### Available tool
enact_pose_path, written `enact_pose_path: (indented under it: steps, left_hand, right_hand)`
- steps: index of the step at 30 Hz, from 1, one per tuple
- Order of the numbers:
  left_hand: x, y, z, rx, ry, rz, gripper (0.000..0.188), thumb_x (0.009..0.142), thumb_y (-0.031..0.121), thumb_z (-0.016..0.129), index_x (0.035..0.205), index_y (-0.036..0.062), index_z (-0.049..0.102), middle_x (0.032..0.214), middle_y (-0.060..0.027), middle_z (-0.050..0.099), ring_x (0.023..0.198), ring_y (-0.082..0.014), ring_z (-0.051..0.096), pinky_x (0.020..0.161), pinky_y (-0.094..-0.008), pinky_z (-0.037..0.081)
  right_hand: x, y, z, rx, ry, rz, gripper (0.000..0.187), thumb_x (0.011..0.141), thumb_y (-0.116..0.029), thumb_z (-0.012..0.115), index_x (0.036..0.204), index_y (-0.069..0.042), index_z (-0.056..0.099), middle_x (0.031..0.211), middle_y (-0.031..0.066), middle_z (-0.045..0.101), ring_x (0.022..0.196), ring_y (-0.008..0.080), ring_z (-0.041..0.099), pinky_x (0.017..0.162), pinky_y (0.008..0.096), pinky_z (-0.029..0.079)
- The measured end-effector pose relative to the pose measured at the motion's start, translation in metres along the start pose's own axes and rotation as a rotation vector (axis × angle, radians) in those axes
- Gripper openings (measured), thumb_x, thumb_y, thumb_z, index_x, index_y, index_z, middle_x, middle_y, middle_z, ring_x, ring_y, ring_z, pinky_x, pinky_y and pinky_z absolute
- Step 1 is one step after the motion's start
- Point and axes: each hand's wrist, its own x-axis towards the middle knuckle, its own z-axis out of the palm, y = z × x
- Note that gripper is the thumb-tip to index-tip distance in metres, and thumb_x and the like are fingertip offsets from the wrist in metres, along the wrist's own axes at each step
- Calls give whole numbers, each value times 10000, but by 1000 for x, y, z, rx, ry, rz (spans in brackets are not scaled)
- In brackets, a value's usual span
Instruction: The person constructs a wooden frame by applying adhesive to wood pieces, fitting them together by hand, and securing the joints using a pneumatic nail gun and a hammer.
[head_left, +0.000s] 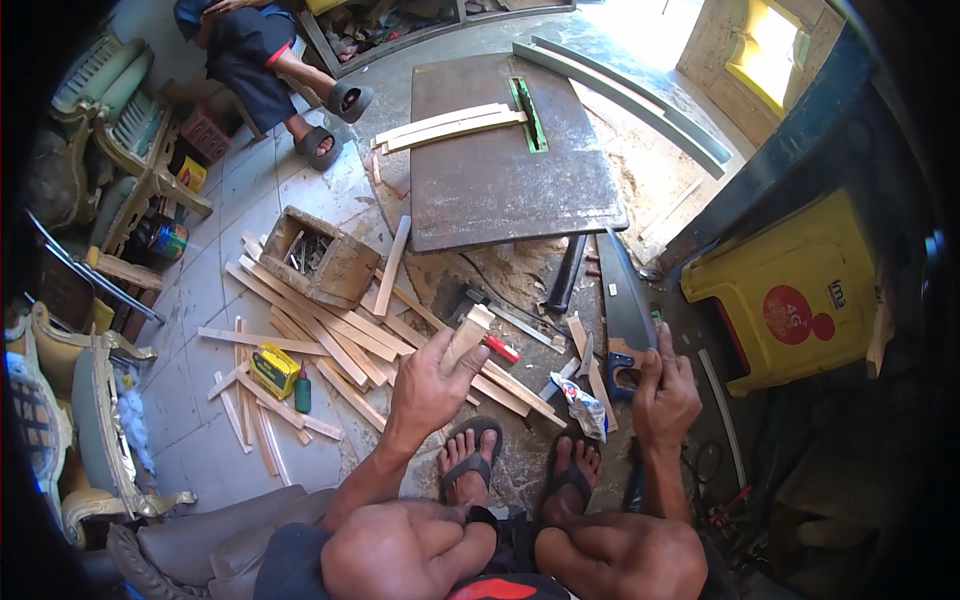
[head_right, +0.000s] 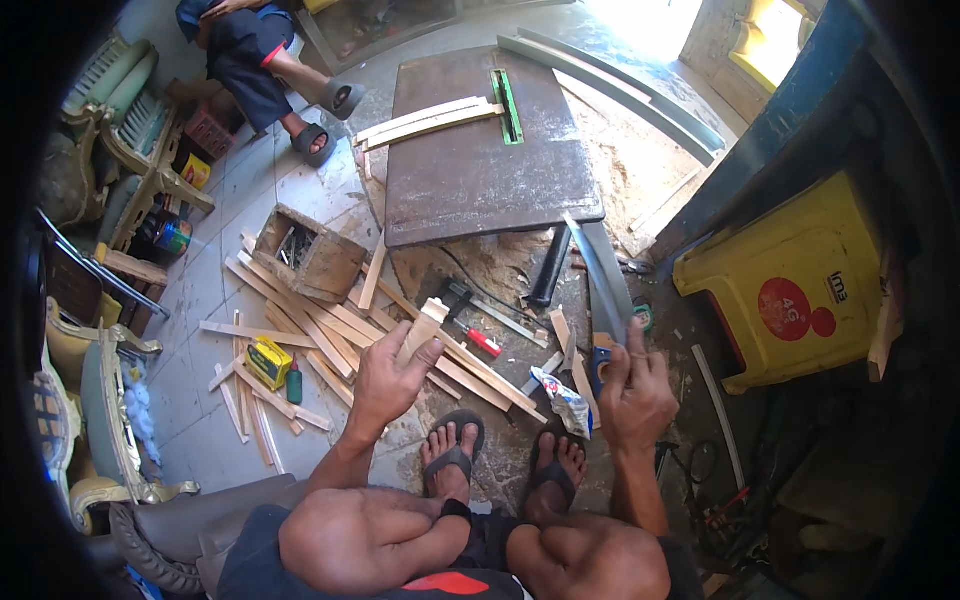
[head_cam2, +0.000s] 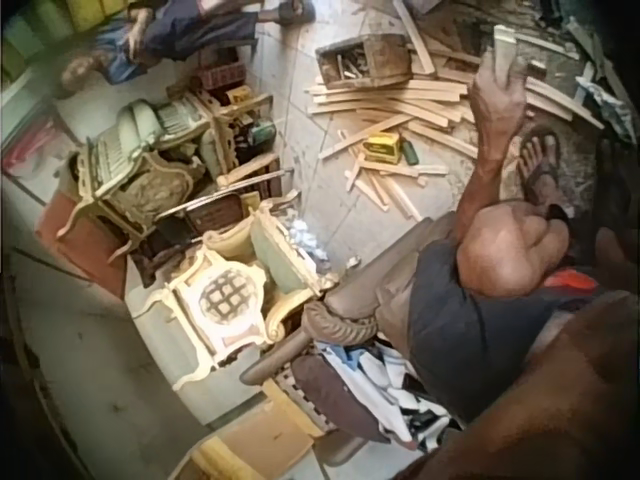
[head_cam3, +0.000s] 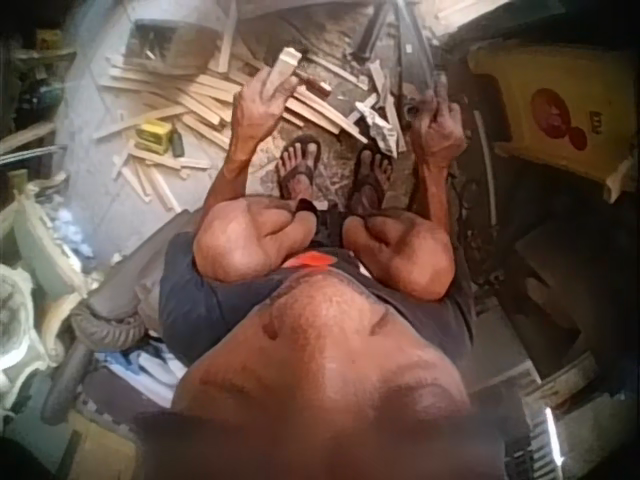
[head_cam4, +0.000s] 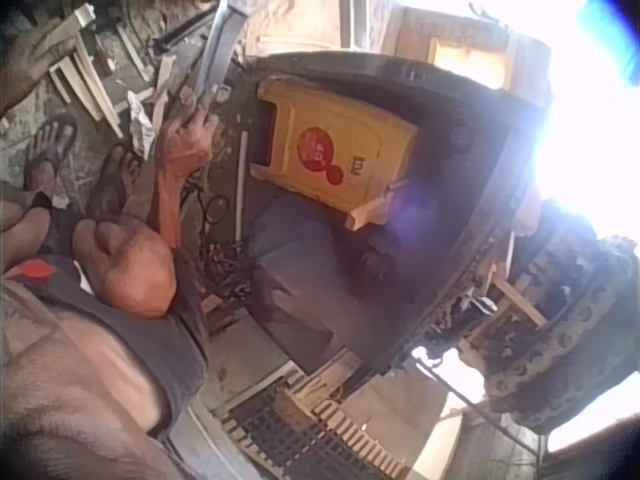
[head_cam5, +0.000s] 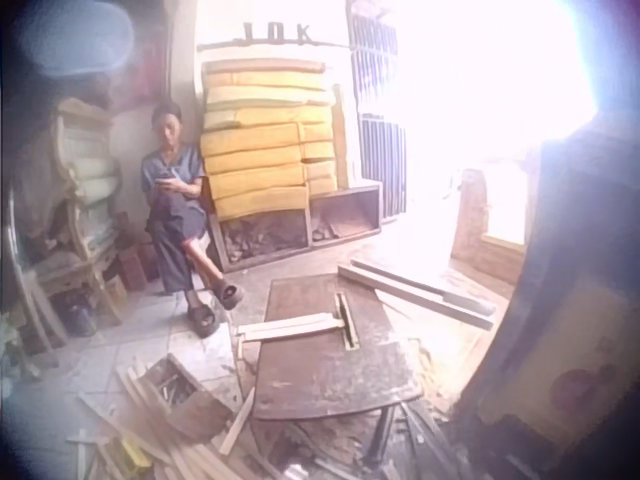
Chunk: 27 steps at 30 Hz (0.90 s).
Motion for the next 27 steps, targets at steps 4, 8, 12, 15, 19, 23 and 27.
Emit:
enact_pose_path:
  steps: [4,8,12,15,19,23,27]
  left_hand:
    - [-1,-5,1,-1,16,-22,570,969,519,721,1120,-30,696,924,-282,741,930,-467,740,756,-480,558]
    - [-4,-12,2,-60,93,17,505,990,498,719,1100,6,703,918,-201,768,868,-315,765,750,-431,556]
    - [-7,-24,-9,-173,83,-209,465,1001,467,733,1019,4,693,789,-67,707,667,-133,666,618,-311,528]
    - [-4,-25,-5,-365,204,-113,376,1026,370,724,1071,0,672,817,-53,700,617,-98,649,563,-248,513]
    - [4,-32,-1,-478,305,-92,308,1044,302,707,1131,13,646,840,-40,680,617,-82,638,543,-234,500]
    - [8,-36,-7,-495,361,-55,256,1057,272,689,1113,26,640,818,-11,641,600,-54,582,534,-219,473]
    - [2,-35,-11,-536,373,-59,237,1060,266,684,1096,35,646,788,5,618,604,-39,555,540,-211,463]
  right_hand:
    - [-11,66,25,-168,-117,384,451,1048,-305,605,1450,-101,627,990,184,672,921,394,688,785,520,535]
    - [-47,150,45,-244,-268,615,407,1017,-251,622,1386,-80,641,1002,189,673,944,399,681,812,511,534]
    - [-75,190,66,-282,-354,691,363,987,-196,639,1322,-58,656,1014,193,674,968,404,674,839,502,533]
    - [-74,185,77,-271,-249,574,331,963,-155,652,1274,-43,667,1023,197,674,985,407,669,860,496,532]
    - [-56,102,104,147,-226,148,289,932,-101,669,1210,-21,682,1035,202,674,1009,412,662,887,487,531]
    - [-74,-10,148,527,-719,-108,293,933,-154,691,1200,-33,694,1129,227,672,1053,417,676,905,481,555]
    - [-97,-24,174,118,-803,-307,367,941,-201,674,1256,-22,622,1108,235,663,1056,400,689,869,513,578]
